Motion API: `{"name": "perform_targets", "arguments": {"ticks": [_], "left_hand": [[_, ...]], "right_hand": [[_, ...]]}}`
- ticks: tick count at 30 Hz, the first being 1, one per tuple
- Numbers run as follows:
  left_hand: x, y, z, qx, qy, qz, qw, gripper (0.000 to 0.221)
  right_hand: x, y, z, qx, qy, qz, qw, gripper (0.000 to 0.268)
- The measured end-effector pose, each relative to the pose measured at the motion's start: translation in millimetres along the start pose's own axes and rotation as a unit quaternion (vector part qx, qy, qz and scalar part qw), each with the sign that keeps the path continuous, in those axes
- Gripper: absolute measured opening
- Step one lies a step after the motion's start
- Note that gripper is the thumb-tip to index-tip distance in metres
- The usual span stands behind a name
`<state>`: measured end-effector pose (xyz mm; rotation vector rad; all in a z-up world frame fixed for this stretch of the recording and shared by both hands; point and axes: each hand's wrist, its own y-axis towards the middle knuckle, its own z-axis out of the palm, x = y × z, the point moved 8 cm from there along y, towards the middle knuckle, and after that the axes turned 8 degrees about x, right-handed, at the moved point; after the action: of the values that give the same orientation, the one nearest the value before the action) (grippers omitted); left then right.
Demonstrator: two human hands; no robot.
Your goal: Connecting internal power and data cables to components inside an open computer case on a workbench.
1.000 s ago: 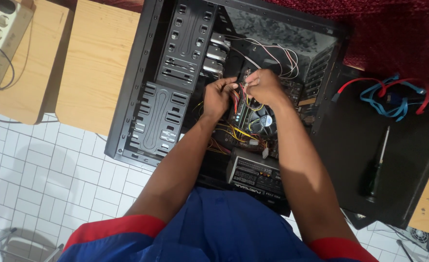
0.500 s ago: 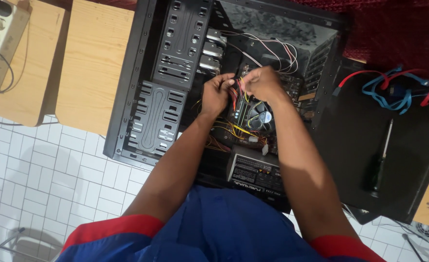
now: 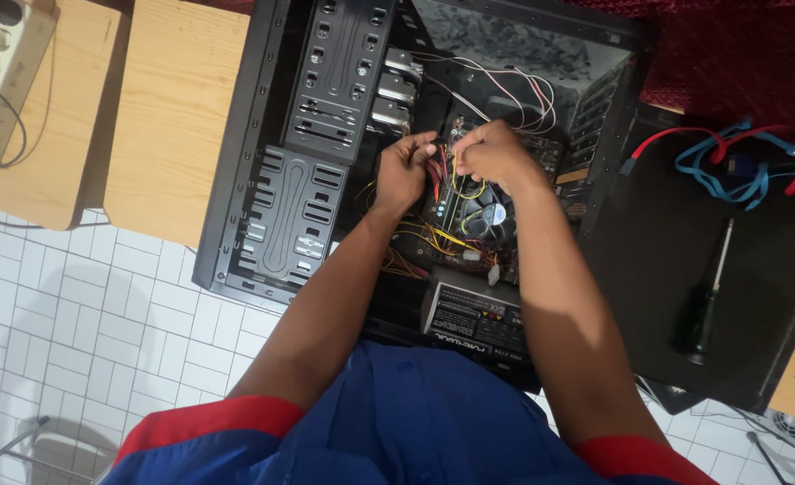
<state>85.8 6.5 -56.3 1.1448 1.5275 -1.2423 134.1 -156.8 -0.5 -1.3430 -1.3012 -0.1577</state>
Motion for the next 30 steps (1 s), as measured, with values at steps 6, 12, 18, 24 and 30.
{"name": "perform_targets", "arguments": {"ticks": [6, 12, 18, 24, 30], "left_hand": [[-1, 0, -4, 0.004, 0.001, 0.0, 1.0, 0.026], [-9, -4, 2, 0.026, 0.031, 0.022, 0.999, 0.025], [-7, -8, 3, 0.024, 0.048, -0.007, 0.999, 0.026], [5, 2, 2, 0.009, -0.022, -0.072, 0.997, 0.022], [43, 20, 6, -0.038, -0.102, -0.17, 0.979, 0.021]], "right_hand": [[2, -2, 7, 0.042, 0.02, -0.041, 0.998, 0.022], [-19, 18, 2, -0.014, 0.026, -0.047, 0.998, 0.018], [-55, 60, -14, -0.095, -0.057, -0.032, 0.993, 0.008], [-20, 26, -3, -0.048, 0.011, -0.039, 0.998, 0.015], [4, 3, 4, 0.007, 0.009, -0.073, 0.997, 0.023]]}}
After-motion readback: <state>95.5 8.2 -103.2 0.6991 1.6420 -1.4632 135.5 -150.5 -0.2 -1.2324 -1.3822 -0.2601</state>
